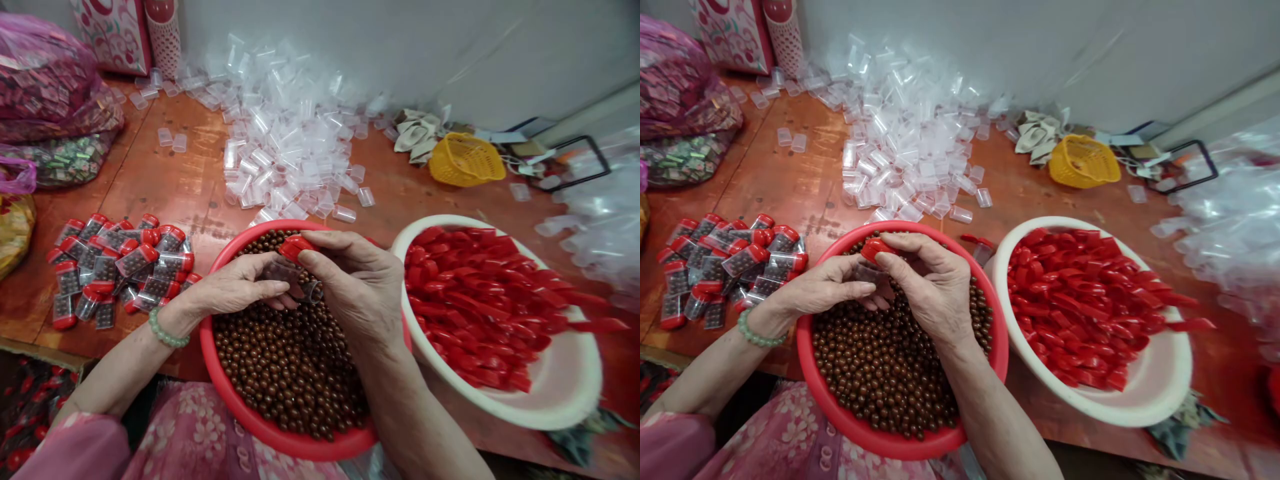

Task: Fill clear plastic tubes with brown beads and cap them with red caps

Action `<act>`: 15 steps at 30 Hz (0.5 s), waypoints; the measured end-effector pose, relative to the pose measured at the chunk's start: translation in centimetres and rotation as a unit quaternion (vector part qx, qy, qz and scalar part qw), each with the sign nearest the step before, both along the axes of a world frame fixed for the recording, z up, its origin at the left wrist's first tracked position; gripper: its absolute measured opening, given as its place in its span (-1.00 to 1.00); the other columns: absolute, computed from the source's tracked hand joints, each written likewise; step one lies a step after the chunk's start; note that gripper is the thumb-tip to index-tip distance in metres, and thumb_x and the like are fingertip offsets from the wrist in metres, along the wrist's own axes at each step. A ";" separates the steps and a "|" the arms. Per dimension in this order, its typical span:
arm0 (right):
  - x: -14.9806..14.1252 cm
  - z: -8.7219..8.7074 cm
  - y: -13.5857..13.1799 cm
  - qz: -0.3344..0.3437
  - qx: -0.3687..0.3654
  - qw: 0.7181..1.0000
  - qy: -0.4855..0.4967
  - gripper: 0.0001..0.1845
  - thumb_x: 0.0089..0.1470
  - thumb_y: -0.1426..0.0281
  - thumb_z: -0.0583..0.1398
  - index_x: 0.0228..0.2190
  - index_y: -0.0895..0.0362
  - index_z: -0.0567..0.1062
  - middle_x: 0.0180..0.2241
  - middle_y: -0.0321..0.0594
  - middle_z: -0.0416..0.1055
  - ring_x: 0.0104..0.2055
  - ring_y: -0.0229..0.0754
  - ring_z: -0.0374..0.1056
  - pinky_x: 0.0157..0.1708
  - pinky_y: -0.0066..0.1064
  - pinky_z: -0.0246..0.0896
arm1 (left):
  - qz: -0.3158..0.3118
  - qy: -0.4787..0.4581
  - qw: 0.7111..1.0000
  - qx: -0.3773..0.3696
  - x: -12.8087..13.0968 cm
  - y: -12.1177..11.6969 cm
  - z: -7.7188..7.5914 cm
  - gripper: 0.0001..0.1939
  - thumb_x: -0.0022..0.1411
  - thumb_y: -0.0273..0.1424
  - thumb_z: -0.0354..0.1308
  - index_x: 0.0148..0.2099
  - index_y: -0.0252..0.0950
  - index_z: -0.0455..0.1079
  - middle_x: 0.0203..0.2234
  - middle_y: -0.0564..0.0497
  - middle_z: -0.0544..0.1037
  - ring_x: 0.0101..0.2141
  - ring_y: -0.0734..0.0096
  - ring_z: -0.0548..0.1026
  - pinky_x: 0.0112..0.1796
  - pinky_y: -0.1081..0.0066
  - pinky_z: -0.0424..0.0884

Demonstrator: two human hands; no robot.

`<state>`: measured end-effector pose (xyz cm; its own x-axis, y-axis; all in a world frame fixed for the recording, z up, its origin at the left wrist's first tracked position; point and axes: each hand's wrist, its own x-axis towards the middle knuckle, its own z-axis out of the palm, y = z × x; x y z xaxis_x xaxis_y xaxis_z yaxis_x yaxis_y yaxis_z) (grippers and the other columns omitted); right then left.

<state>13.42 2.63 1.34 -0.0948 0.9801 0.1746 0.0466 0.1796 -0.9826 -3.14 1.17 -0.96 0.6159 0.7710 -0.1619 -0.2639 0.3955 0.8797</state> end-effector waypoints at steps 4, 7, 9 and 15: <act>0.1 0.0 -0.2 0.000 0.014 0.999 -0.031 -0.85 -0.02 0.42 0.35 -0.32 0.00 0.59 -0.26 -0.31 0.58 -0.27 -0.20 0.52 -0.20 -0.29 0.51 | 0.011 -0.012 1.000 -0.004 0.2 0.0 -0.5 -0.56 0.06 -0.08 0.33 -0.22 -0.36 0.41 -0.37 -0.03 0.54 -0.35 0.43 0.54 -0.28 0.43 0.47; 0.1 -0.3 -0.3 0.014 0.040 0.998 -0.056 -0.85 0.01 0.44 0.33 -0.30 0.01 0.58 -0.24 -0.30 0.58 -0.20 -0.20 0.51 -0.11 -0.28 0.47 | 0.016 -0.024 1.000 0.002 0.3 0.1 -0.7 -0.55 0.07 -0.07 0.31 -0.25 -0.37 0.40 -0.40 -0.01 0.52 -0.37 0.46 0.52 -0.29 0.46 0.45; 0.1 -0.4 -0.2 0.024 0.051 0.997 -0.060 -0.85 0.02 0.45 0.32 -0.29 0.02 0.58 -0.24 -0.30 0.58 -0.18 -0.20 0.50 -0.08 -0.29 0.44 | 0.022 -0.028 0.999 0.006 0.3 0.1 -0.7 -0.55 0.08 -0.06 0.31 -0.26 -0.38 0.38 -0.41 0.00 0.51 -0.38 0.48 0.52 -0.31 0.47 0.45; 0.3 -0.7 0.0 0.038 0.089 0.989 -0.113 -0.89 0.07 0.42 0.29 -0.29 0.02 0.57 -0.26 -0.28 0.57 -0.20 -0.19 0.49 -0.13 -0.30 0.44 | 0.044 0.001 0.999 0.008 0.3 0.0 -0.9 -0.54 0.10 -0.06 0.28 -0.22 -0.36 0.32 -0.43 0.02 0.47 -0.41 0.47 0.50 -0.34 0.43 0.42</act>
